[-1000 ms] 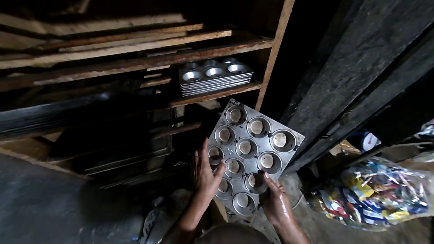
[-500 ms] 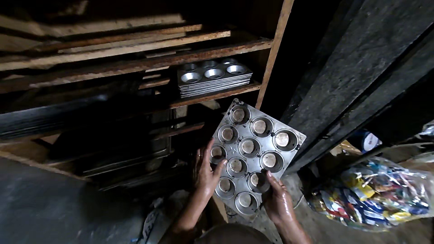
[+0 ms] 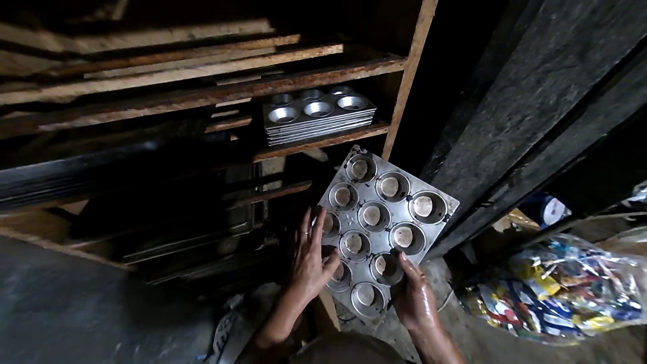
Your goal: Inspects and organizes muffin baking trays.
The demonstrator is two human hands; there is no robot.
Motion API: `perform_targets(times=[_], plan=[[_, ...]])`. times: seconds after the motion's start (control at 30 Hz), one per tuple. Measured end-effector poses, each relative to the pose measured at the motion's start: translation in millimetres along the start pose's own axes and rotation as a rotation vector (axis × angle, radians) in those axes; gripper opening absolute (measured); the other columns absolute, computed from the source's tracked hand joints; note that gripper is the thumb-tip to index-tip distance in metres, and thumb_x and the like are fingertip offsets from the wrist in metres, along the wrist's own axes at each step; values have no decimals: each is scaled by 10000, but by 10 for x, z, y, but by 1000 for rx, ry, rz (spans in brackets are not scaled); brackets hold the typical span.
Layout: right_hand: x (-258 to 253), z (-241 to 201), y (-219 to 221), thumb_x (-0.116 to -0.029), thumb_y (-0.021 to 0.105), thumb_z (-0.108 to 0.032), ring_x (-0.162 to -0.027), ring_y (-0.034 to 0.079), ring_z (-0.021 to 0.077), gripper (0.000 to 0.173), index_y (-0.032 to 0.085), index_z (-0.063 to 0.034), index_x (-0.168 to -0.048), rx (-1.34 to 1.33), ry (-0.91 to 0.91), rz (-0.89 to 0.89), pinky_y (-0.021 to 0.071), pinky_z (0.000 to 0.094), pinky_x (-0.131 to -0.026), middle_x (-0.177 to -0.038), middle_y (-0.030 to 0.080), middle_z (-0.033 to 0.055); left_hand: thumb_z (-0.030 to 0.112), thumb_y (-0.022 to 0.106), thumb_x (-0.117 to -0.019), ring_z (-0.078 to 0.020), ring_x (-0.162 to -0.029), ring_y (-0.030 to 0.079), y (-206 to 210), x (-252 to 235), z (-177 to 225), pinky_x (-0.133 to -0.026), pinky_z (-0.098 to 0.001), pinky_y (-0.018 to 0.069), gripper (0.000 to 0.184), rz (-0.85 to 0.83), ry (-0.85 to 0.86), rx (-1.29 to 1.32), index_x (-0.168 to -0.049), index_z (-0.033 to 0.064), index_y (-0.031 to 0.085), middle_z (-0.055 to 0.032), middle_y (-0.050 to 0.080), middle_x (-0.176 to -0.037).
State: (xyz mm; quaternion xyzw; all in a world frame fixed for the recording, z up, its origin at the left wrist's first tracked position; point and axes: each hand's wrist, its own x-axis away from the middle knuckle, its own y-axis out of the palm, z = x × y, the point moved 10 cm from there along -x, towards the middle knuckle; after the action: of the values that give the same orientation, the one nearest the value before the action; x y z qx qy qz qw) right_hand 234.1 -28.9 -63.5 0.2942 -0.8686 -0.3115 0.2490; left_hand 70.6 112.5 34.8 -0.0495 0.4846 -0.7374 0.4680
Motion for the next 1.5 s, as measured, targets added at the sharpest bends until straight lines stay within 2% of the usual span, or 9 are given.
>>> perform_targets(times=[0.13, 0.43, 0.83, 1.07, 1.17, 1.23, 1.3, 1.37, 1.5], plan=[[34, -32, 41, -1054, 423, -98, -757, 717, 116, 255, 655, -21, -980, 19, -28, -17, 613, 278, -701, -842, 732, 69, 615, 725, -782, -439, -1448, 372, 14, 21, 12, -1113, -594, 375, 1004, 15, -54, -51, -1598, 163, 353, -228, 254, -1650], [105, -94, 82, -1005, 480, -64, -768, 731, 126, 220, 688, -24, -945, 127, -160, -64, 623, 304, -730, -844, 751, 69, 421, 848, -709, -405, -1436, 403, 127, 3, -111, -1113, -521, 411, 1120, -105, -225, -96, -1633, 234, 244, -243, 228, -1648], [111, -127, 112, -993, 488, -63, -762, 729, 120, 241, 710, -38, -902, 146, -186, -91, 621, 302, -732, -828, 752, 63, 518, 893, -646, -410, -1458, 370, 142, 27, -119, -1135, -543, 376, 1250, -108, -231, -76, -1643, 205, 208, -239, 201, -1661], [106, -106, 126, -992, 485, -49, -754, 726, 119, 238, 701, -35, -894, 147, -187, -84, 621, 304, -722, -820, 749, 60, 365, 829, -727, -399, -1454, 380, 119, 37, -150, -1120, -531, 397, 1112, -88, -229, -42, -1641, 224, 213, -243, 224, -1650], [75, -160, 101, -1014, 448, -75, -735, 726, 115, 266, 689, -47, -904, 138, -162, -78, 622, 290, -698, -811, 748, 51, 386, 743, -846, -323, -1505, 325, -48, 28, -143, -1184, -504, 352, 961, -10, -103, 274, -1619, 88, 258, -205, 266, -1653], [22, -168, 44, -1048, 405, -108, -720, 714, 110, 289, 661, -42, -932, 106, -102, -55, 617, 281, -675, -803, 733, 52, 306, 612, -961, -265, -1446, 423, -317, 22, -155, -1158, -413, 406, 653, 170, 11, 476, -1501, -19, 440, -210, 406, -1575], [-36, -134, -26, -1069, 387, -150, -753, 718, 102, 292, 651, -57, -985, 66, -37, -33, 618, 277, -697, -833, 732, 40, 140, 507, -997, -219, -1353, 516, -629, 43, -132, -1094, -324, 465, 298, 380, 137, 500, -1154, -40, 685, -208, 559, -1414], [-79, -63, -91, -1081, 384, -206, -804, 729, 128, 308, 653, -59, -1044, 6, 28, -20, 628, 317, -720, -880, 737, 59, 108, 503, -1011, -155, -1304, 540, -796, 71, -99, -1065, -256, 474, 235, 456, 222, 477, -976, 14, 716, -156, 604, -1338], [-85, 15, -75, -1093, 349, -278, -845, 746, 163, 348, 634, -81, -1125, -99, 114, -63, 644, 365, -729, -937, 746, 82, 220, 720, -928, -157, -1319, 547, -795, 100, -78, -1102, -302, 463, 232, 464, 237, 505, -764, 72, 647, -99, 663, -1283]])
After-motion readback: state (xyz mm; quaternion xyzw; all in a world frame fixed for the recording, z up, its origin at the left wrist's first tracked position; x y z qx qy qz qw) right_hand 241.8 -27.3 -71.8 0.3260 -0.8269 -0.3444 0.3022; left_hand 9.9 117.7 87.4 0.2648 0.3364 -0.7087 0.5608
